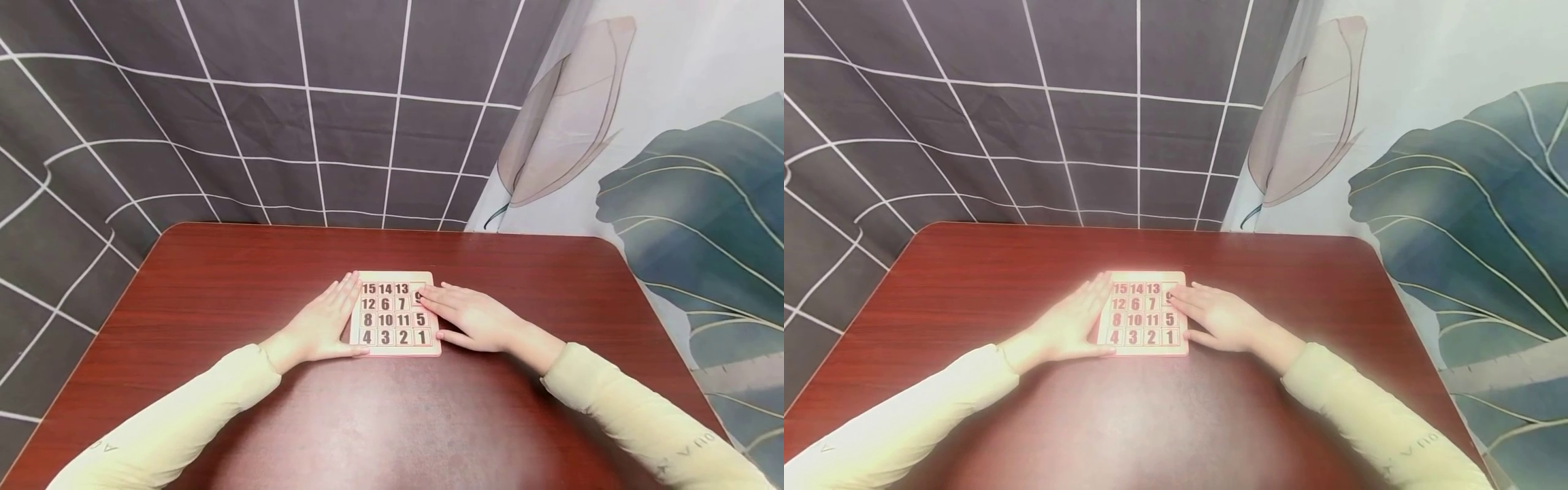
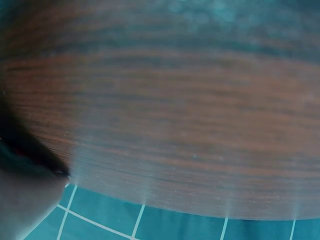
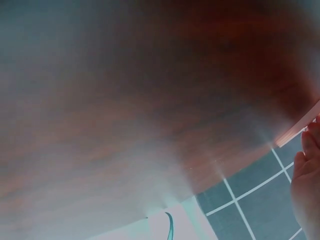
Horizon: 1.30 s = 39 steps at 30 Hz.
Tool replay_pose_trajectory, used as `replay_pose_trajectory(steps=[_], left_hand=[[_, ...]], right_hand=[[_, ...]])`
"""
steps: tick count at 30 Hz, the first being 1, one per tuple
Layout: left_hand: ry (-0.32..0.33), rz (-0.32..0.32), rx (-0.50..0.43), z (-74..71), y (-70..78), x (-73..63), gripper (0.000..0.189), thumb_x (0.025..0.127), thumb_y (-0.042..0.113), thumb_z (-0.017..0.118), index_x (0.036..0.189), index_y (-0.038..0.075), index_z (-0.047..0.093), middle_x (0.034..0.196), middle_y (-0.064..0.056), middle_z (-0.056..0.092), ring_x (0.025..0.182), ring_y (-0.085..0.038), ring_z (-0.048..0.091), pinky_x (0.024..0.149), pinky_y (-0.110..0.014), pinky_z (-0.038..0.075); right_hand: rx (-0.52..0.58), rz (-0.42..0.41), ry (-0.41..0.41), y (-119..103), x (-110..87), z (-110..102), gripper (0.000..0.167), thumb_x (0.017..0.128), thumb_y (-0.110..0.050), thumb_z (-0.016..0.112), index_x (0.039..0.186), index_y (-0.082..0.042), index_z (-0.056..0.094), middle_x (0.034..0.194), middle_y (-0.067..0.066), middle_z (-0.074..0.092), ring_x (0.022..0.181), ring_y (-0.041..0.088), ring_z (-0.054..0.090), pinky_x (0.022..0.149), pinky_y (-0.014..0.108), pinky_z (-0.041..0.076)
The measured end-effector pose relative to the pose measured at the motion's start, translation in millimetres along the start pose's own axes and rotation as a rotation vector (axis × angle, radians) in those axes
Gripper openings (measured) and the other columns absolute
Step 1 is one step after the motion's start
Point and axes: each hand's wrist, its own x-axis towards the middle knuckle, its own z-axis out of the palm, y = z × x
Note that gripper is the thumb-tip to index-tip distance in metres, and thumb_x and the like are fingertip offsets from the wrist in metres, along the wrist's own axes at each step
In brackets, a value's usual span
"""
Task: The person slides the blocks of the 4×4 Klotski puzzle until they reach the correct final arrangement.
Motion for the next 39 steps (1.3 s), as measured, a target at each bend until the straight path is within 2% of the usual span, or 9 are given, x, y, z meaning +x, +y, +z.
replay_pose_trajectory(steps=[10, 18, 24, 34, 39], left_hand=[[0.005, -0.005, -0.007, -2.5, 3.8, 0.8, 0.122, 0.090, 0.072, 0.066, 0.164, -0.012, 0.018, 0.174, -0.032, 0.017, 0.164, -0.042, 0.020, 0.135, -0.051, 0.024], [0.002, -0.004, 0.010, -2.4, 2.3, 1.5, 0.122, 0.090, 0.072, 0.065, 0.164, -0.013, 0.019, 0.174, -0.031, 0.018, 0.164, -0.042, 0.020, 0.135, -0.050, 0.023], [-0.002, -0.006, 0.017, -2.1, 0.7, 0.6, 0.122, 0.090, 0.072, 0.065, 0.164, -0.013, 0.018, 0.174, -0.031, 0.018, 0.164, -0.042, 0.019, 0.135, -0.050, 0.023], [0.009, -0.005, 0.013, -2.4, 0.1, 0.2, 0.122, 0.090, 0.071, 0.066, 0.164, -0.013, 0.019, 0.174, -0.031, 0.018, 0.164, -0.041, 0.020, 0.135, -0.051, 0.024], [0.014, 0.003, 0.007, -2.1, 1.6, -0.3, 0.121, 0.090, 0.071, 0.066, 0.163, -0.013, 0.020, 0.173, -0.031, 0.020, 0.164, -0.041, 0.020, 0.135, -0.051, 0.025]], right_hand=[[-0.012, 0.041, -0.007, 7.7, 10.7, -2.0, 0.065, 0.102, -0.040, 0.067, 0.154, -0.002, 0.054, 0.162, 0.015, 0.052, 0.153, 0.031, 0.049, 0.128, 0.052, 0.038], [-0.001, -0.054, 0.042, -8.7, -6.9, -0.2, 0.065, 0.101, -0.039, 0.070, 0.154, -0.004, 0.055, 0.162, 0.011, 0.054, 0.151, 0.025, 0.051, 0.126, 0.051, 0.041], [-0.011, -0.124, 0.061, -15.3, -12.6, 0.8, 0.063, 0.102, -0.038, 0.069, 0.151, -0.002, 0.057, 0.159, 0.013, 0.057, 0.148, 0.027, 0.054, 0.122, 0.053, 0.045], [-0.041, -0.086, 0.074, -1.9, 3.1, 2.0, 0.062, 0.102, -0.037, 0.069, 0.149, 0.001, 0.058, 0.158, 0.016, 0.057, 0.147, 0.030, 0.055, 0.124, 0.052, 0.043], [-0.041, -0.067, 0.063, -2.8, 2.6, 2.8, 0.062, 0.101, -0.036, 0.070, 0.150, 0.000, 0.059, 0.159, 0.016, 0.056, 0.149, 0.028, 0.054, 0.125, 0.051, 0.042]])
